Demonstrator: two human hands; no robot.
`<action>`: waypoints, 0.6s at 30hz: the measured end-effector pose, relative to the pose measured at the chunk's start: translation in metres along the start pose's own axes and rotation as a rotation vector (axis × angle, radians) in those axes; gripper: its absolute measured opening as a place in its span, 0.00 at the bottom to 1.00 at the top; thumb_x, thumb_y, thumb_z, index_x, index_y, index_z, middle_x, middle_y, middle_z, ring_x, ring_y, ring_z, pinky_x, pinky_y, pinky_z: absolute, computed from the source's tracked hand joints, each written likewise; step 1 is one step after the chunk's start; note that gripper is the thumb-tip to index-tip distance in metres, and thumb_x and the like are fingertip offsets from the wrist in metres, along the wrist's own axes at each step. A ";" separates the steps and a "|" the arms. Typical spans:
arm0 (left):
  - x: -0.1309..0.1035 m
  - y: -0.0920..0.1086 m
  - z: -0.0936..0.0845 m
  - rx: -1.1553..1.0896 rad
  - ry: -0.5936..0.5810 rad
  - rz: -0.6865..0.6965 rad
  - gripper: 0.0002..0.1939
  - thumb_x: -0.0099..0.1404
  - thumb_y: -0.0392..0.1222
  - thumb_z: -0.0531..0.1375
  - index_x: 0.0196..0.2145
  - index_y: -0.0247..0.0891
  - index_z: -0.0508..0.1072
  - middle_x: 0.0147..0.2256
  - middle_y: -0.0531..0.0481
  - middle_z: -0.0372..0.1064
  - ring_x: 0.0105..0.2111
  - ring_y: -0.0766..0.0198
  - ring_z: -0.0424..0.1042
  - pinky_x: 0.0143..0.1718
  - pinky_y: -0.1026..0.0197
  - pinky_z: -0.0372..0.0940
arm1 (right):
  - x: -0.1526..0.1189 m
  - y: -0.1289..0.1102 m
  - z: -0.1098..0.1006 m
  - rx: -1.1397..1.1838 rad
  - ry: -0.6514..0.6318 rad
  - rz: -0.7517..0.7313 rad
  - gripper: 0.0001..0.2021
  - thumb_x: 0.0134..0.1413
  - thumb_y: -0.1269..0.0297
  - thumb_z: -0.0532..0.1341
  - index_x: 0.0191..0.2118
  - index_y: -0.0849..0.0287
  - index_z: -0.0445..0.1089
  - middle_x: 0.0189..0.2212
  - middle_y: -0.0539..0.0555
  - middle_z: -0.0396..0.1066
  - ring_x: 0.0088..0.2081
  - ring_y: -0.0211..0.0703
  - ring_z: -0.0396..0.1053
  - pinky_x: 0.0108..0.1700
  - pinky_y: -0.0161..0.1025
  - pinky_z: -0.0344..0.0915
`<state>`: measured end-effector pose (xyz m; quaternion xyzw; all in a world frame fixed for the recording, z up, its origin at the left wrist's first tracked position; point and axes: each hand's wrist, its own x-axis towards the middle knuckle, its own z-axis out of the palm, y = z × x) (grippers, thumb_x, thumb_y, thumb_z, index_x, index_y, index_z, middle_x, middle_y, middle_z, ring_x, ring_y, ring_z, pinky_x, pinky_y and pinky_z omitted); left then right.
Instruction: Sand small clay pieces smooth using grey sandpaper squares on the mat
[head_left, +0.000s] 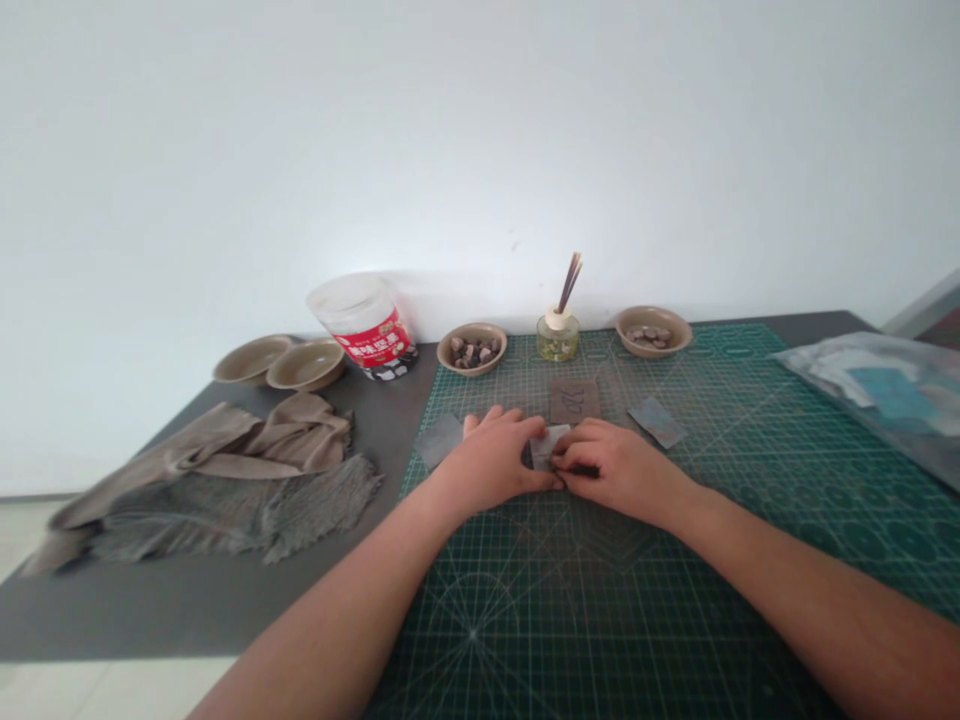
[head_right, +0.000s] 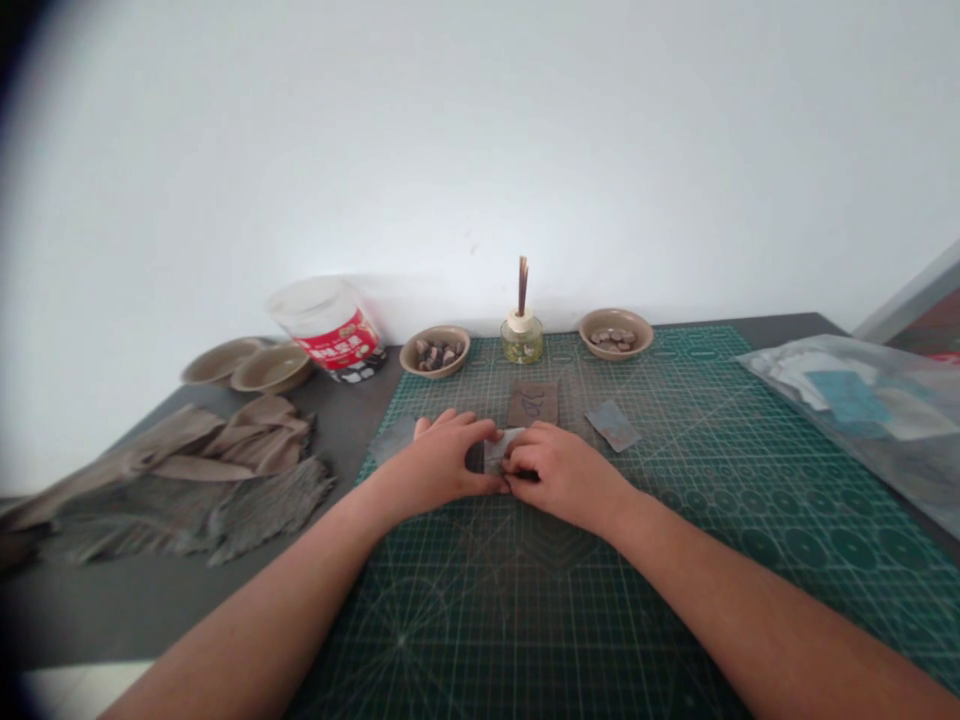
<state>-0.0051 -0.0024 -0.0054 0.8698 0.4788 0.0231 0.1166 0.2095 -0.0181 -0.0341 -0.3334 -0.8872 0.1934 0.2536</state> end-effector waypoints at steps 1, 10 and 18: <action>0.000 0.000 -0.001 -0.002 0.002 0.007 0.25 0.59 0.63 0.64 0.48 0.47 0.74 0.43 0.47 0.71 0.49 0.45 0.65 0.48 0.43 0.58 | 0.001 0.002 0.000 -0.003 -0.006 -0.010 0.02 0.59 0.70 0.67 0.36 0.58 0.77 0.40 0.53 0.78 0.44 0.45 0.72 0.49 0.43 0.67; 0.000 -0.002 -0.002 -0.022 -0.019 -0.012 0.24 0.60 0.60 0.65 0.49 0.47 0.74 0.44 0.48 0.71 0.50 0.46 0.65 0.47 0.44 0.58 | 0.003 0.010 -0.005 -0.092 0.061 0.143 0.03 0.55 0.73 0.68 0.34 0.59 0.76 0.39 0.55 0.77 0.44 0.48 0.71 0.48 0.45 0.67; 0.002 -0.004 0.001 -0.008 -0.015 -0.023 0.26 0.58 0.61 0.66 0.50 0.48 0.74 0.45 0.48 0.72 0.50 0.46 0.66 0.47 0.46 0.57 | 0.004 0.010 -0.006 -0.107 0.074 0.175 0.03 0.58 0.70 0.67 0.33 0.58 0.75 0.36 0.54 0.76 0.42 0.48 0.71 0.47 0.44 0.66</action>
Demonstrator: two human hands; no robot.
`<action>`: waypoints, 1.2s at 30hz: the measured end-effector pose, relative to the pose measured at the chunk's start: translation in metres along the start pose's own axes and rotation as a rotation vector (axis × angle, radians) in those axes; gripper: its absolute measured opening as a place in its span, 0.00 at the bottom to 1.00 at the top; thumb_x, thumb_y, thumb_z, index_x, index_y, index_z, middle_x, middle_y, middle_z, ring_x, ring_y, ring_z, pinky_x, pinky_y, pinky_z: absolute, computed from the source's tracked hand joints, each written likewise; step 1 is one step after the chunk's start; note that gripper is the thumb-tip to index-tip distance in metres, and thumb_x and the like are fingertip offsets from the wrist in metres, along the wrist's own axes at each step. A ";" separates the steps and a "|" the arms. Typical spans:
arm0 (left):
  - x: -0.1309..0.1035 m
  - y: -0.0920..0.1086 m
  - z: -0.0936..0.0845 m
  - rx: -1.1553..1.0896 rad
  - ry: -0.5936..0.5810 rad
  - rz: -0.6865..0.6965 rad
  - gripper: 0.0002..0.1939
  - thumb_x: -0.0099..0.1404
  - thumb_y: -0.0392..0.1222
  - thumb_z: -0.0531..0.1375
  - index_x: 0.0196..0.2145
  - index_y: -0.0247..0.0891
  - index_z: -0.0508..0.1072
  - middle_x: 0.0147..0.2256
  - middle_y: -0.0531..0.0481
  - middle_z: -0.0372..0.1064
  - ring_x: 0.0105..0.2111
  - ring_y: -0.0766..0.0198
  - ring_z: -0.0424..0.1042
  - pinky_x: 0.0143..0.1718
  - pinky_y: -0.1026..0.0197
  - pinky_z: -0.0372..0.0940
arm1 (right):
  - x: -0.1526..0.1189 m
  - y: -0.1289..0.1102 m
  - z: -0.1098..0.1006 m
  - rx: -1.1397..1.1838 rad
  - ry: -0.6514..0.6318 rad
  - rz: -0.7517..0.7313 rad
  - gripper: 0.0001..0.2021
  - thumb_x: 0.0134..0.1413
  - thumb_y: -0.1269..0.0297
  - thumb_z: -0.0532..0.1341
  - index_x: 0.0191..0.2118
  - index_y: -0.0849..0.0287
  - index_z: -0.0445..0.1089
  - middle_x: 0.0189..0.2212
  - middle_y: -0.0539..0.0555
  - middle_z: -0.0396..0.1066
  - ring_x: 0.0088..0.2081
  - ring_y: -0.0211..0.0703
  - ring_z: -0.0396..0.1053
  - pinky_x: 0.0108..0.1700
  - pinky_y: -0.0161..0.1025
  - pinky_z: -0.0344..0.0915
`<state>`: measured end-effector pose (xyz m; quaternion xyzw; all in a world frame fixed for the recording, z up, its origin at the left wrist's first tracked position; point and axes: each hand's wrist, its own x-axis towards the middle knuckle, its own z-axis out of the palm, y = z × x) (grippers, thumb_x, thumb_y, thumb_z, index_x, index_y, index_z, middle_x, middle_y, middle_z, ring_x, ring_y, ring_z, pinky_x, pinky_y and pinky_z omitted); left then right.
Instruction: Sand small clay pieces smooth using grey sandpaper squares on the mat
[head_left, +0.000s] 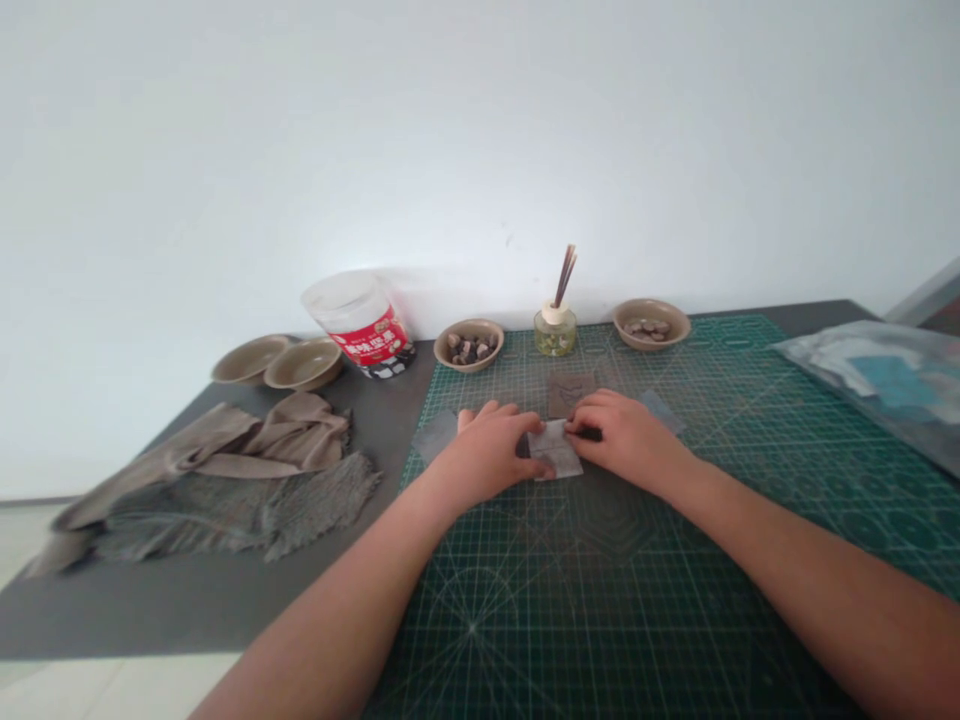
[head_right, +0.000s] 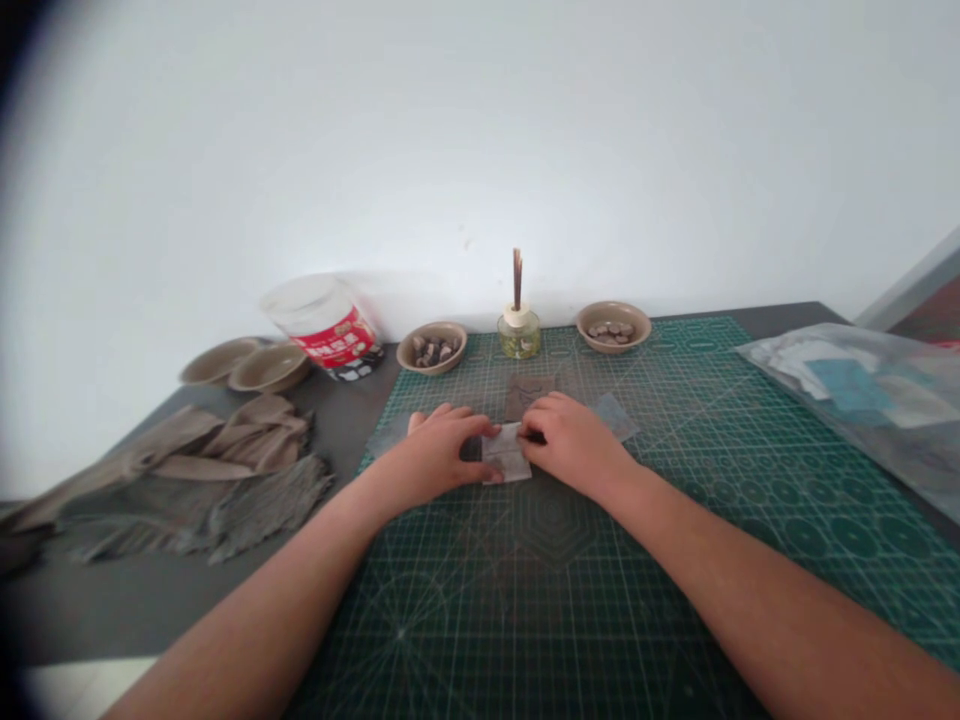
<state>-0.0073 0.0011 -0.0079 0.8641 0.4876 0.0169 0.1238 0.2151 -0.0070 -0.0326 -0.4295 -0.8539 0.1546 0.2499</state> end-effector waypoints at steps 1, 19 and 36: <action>0.000 0.000 0.000 -0.002 -0.001 -0.002 0.26 0.58 0.61 0.66 0.50 0.48 0.73 0.45 0.48 0.72 0.50 0.46 0.66 0.48 0.46 0.57 | -0.001 0.000 -0.001 -0.009 0.002 0.006 0.03 0.57 0.70 0.68 0.32 0.58 0.75 0.36 0.54 0.76 0.42 0.48 0.71 0.46 0.44 0.66; 0.000 0.001 -0.003 -0.040 -0.034 -0.019 0.26 0.58 0.61 0.67 0.50 0.47 0.73 0.47 0.47 0.73 0.51 0.45 0.66 0.51 0.45 0.56 | 0.000 0.002 0.003 -0.022 0.032 0.014 0.04 0.59 0.69 0.66 0.32 0.58 0.74 0.37 0.55 0.75 0.42 0.48 0.69 0.46 0.46 0.66; 0.000 0.003 -0.005 -0.038 -0.029 -0.016 0.26 0.58 0.62 0.66 0.48 0.46 0.73 0.46 0.46 0.74 0.51 0.44 0.67 0.50 0.44 0.57 | 0.002 -0.008 0.008 0.056 -0.037 -0.093 0.03 0.58 0.70 0.66 0.33 0.58 0.73 0.38 0.54 0.75 0.43 0.47 0.70 0.47 0.43 0.66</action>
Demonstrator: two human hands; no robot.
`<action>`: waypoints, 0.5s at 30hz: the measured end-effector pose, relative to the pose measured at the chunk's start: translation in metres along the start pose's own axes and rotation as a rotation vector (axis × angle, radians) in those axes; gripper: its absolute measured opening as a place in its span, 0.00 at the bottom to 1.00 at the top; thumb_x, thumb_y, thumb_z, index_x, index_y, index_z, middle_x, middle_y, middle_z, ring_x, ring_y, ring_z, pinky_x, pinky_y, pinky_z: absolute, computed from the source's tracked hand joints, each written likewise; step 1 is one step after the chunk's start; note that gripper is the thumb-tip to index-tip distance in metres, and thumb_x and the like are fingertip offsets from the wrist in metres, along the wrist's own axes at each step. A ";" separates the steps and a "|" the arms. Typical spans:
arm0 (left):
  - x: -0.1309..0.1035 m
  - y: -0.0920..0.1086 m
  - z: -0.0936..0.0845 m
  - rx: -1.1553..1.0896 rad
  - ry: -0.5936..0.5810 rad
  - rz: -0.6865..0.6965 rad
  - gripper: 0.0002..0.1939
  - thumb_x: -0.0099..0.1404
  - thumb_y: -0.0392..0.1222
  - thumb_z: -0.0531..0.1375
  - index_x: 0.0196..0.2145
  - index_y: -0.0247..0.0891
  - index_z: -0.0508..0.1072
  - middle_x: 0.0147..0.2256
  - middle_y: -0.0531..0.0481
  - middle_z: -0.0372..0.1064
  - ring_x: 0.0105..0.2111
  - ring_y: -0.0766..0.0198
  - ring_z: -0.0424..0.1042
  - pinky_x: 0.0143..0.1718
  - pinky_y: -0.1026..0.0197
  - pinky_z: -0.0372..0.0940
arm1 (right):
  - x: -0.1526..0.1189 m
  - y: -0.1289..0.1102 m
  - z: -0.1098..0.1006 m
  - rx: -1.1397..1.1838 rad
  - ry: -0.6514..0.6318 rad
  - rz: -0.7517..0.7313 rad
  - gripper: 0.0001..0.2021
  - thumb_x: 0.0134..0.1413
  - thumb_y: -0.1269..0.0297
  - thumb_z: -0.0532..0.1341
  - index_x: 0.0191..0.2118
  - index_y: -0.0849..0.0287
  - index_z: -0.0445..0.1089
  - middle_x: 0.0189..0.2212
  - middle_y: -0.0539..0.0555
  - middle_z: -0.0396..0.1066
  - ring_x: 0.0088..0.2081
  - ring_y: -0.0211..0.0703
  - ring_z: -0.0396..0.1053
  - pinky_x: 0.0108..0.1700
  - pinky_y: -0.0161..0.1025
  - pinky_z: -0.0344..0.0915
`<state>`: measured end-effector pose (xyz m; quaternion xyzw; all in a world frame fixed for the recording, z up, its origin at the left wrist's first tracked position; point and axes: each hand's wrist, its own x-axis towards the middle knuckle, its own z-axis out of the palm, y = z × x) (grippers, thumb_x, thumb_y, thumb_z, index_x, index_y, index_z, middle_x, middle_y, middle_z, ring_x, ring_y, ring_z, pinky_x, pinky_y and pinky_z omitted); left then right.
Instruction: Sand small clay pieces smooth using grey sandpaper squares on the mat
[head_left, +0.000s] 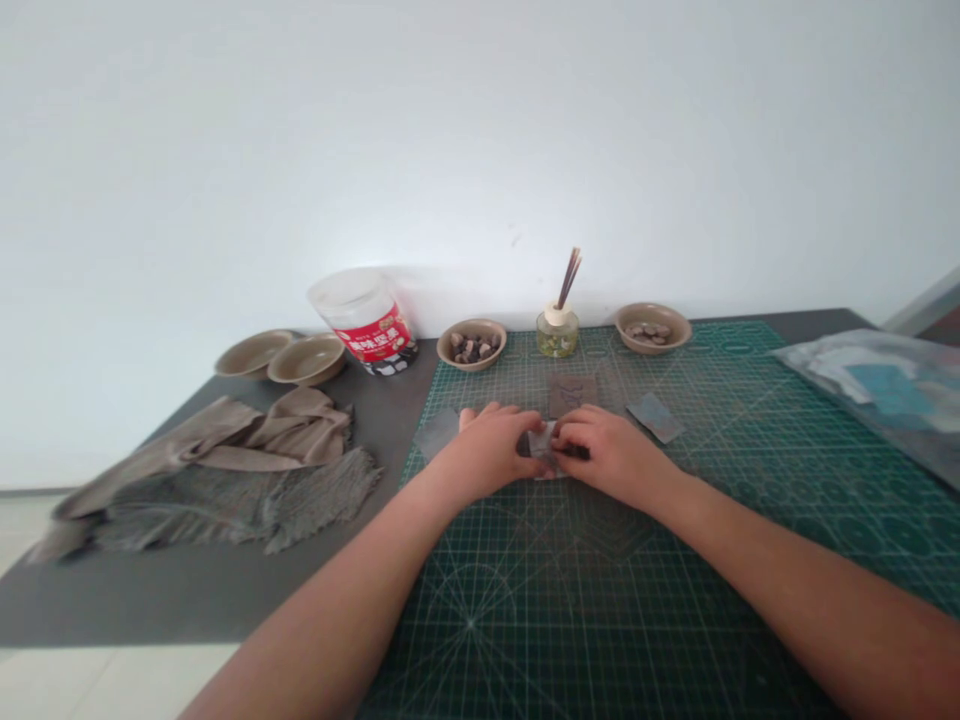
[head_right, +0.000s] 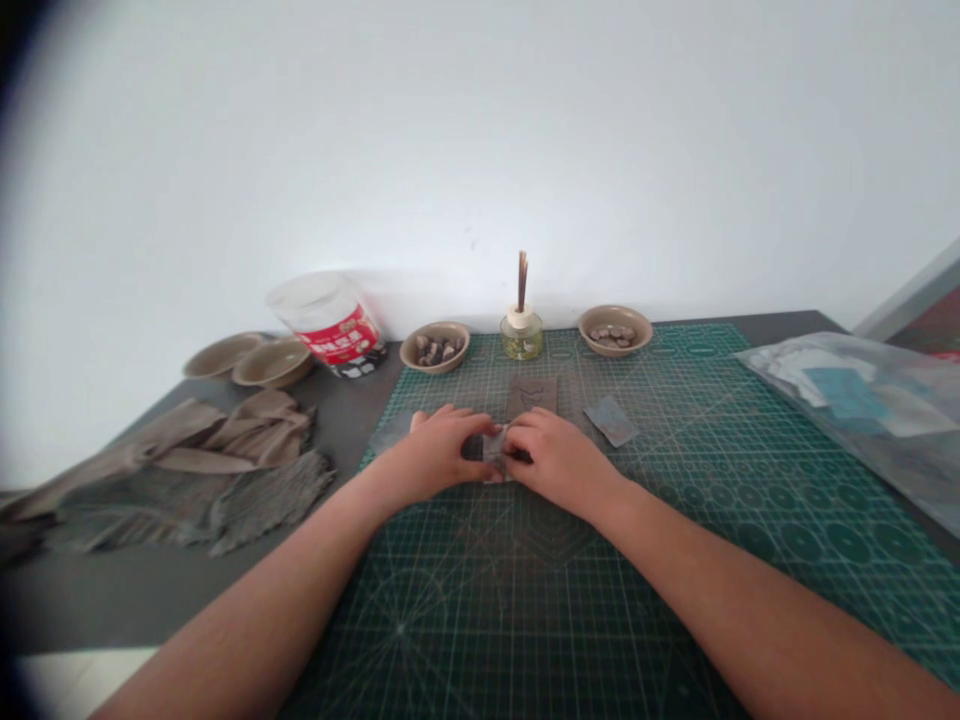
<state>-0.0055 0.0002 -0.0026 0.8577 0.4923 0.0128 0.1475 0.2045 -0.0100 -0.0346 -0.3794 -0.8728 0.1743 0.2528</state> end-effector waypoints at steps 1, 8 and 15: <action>0.000 0.000 0.000 -0.006 0.000 0.000 0.26 0.57 0.62 0.66 0.49 0.46 0.73 0.46 0.46 0.74 0.51 0.44 0.67 0.50 0.44 0.57 | -0.002 0.001 -0.001 0.007 -0.009 -0.003 0.03 0.57 0.71 0.66 0.33 0.58 0.74 0.38 0.54 0.75 0.43 0.47 0.70 0.47 0.43 0.66; 0.001 0.001 -0.001 -0.027 -0.029 -0.029 0.27 0.57 0.61 0.66 0.51 0.48 0.73 0.48 0.46 0.74 0.53 0.43 0.66 0.51 0.44 0.56 | -0.004 0.008 -0.010 -0.023 0.015 0.078 0.05 0.55 0.73 0.66 0.31 0.57 0.72 0.35 0.53 0.75 0.40 0.46 0.71 0.44 0.43 0.65; 0.000 0.001 -0.001 -0.015 -0.027 -0.017 0.26 0.58 0.61 0.65 0.51 0.48 0.73 0.47 0.47 0.74 0.52 0.43 0.66 0.51 0.43 0.57 | -0.001 0.007 -0.003 -0.027 0.010 0.037 0.06 0.58 0.71 0.65 0.30 0.57 0.72 0.39 0.54 0.75 0.43 0.47 0.70 0.47 0.44 0.66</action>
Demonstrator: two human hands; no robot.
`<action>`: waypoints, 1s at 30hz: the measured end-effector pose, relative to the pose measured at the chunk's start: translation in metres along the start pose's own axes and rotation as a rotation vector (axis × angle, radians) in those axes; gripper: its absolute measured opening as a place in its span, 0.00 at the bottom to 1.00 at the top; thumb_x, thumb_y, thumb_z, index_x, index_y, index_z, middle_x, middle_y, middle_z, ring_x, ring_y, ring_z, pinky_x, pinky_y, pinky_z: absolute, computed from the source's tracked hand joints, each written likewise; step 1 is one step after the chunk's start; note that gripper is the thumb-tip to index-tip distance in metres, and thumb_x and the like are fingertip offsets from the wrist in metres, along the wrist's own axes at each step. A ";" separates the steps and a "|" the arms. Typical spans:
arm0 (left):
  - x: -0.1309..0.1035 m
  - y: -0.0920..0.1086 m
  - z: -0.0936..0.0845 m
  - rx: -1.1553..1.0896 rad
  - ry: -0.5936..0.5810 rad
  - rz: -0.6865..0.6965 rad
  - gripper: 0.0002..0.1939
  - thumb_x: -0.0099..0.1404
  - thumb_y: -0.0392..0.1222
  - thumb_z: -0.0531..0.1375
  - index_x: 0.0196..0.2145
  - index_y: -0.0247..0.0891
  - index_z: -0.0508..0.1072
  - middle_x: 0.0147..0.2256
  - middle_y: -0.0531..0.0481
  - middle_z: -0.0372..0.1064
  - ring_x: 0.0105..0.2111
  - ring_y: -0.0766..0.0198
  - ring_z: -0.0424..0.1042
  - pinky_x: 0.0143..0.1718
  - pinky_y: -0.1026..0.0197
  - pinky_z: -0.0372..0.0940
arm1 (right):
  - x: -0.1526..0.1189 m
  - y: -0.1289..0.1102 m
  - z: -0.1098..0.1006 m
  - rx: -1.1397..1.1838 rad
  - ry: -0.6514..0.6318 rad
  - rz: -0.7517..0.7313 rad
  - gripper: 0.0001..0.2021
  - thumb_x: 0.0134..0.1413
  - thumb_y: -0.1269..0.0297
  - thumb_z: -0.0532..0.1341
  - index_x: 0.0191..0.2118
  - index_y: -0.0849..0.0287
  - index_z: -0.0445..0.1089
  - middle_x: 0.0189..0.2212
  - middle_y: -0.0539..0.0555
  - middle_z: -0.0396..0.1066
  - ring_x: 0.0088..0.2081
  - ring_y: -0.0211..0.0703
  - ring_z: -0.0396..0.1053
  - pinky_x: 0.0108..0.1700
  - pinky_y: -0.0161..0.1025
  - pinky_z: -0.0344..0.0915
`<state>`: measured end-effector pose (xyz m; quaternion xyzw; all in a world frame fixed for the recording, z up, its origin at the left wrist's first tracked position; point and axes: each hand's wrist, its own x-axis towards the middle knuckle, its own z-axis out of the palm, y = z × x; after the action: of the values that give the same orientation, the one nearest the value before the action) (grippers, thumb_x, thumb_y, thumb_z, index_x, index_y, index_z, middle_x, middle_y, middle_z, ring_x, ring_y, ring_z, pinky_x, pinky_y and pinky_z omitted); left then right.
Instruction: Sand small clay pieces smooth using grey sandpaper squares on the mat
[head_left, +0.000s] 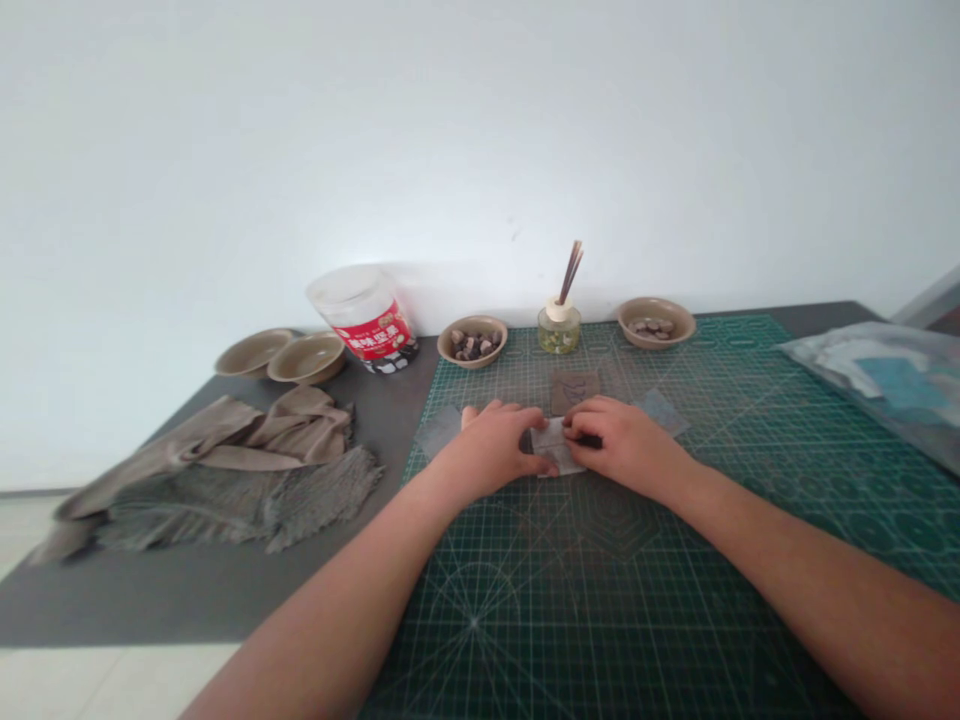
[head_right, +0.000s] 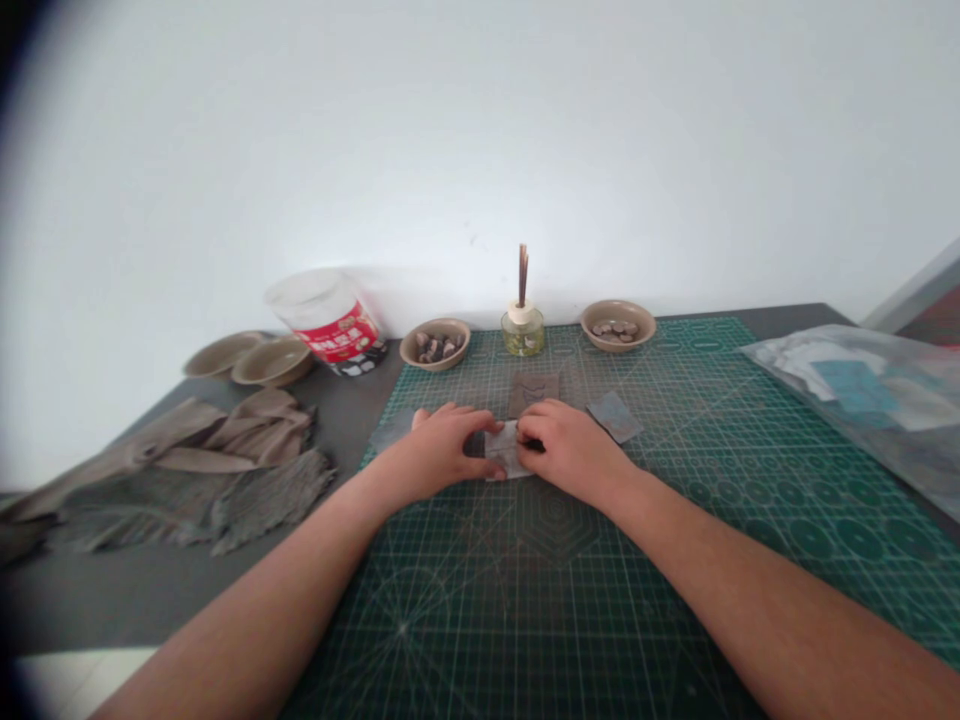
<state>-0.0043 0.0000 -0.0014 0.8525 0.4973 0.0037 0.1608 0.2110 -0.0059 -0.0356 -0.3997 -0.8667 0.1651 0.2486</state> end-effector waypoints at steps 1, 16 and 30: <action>0.000 0.000 0.000 0.000 0.001 0.000 0.26 0.58 0.61 0.65 0.50 0.48 0.73 0.47 0.47 0.74 0.52 0.43 0.66 0.51 0.43 0.57 | 0.001 0.001 0.001 0.001 -0.001 -0.010 0.05 0.58 0.70 0.65 0.31 0.57 0.72 0.40 0.54 0.75 0.44 0.47 0.70 0.48 0.44 0.66; 0.001 -0.001 0.002 -0.005 0.016 -0.003 0.26 0.57 0.61 0.66 0.49 0.46 0.73 0.45 0.46 0.75 0.51 0.43 0.68 0.51 0.42 0.57 | 0.003 -0.007 0.002 -0.044 0.015 0.007 0.08 0.56 0.74 0.64 0.29 0.58 0.68 0.33 0.53 0.72 0.41 0.46 0.68 0.44 0.42 0.63; 0.001 0.000 0.000 -0.050 -0.004 -0.017 0.27 0.57 0.60 0.67 0.51 0.47 0.73 0.47 0.46 0.75 0.53 0.42 0.67 0.52 0.41 0.56 | -0.006 -0.007 -0.001 -0.114 0.040 0.077 0.08 0.56 0.73 0.64 0.28 0.57 0.67 0.31 0.52 0.70 0.38 0.46 0.67 0.42 0.43 0.63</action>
<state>-0.0039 0.0008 -0.0014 0.8439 0.5042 0.0132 0.1829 0.2106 -0.0147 -0.0338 -0.4497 -0.8535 0.1170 0.2359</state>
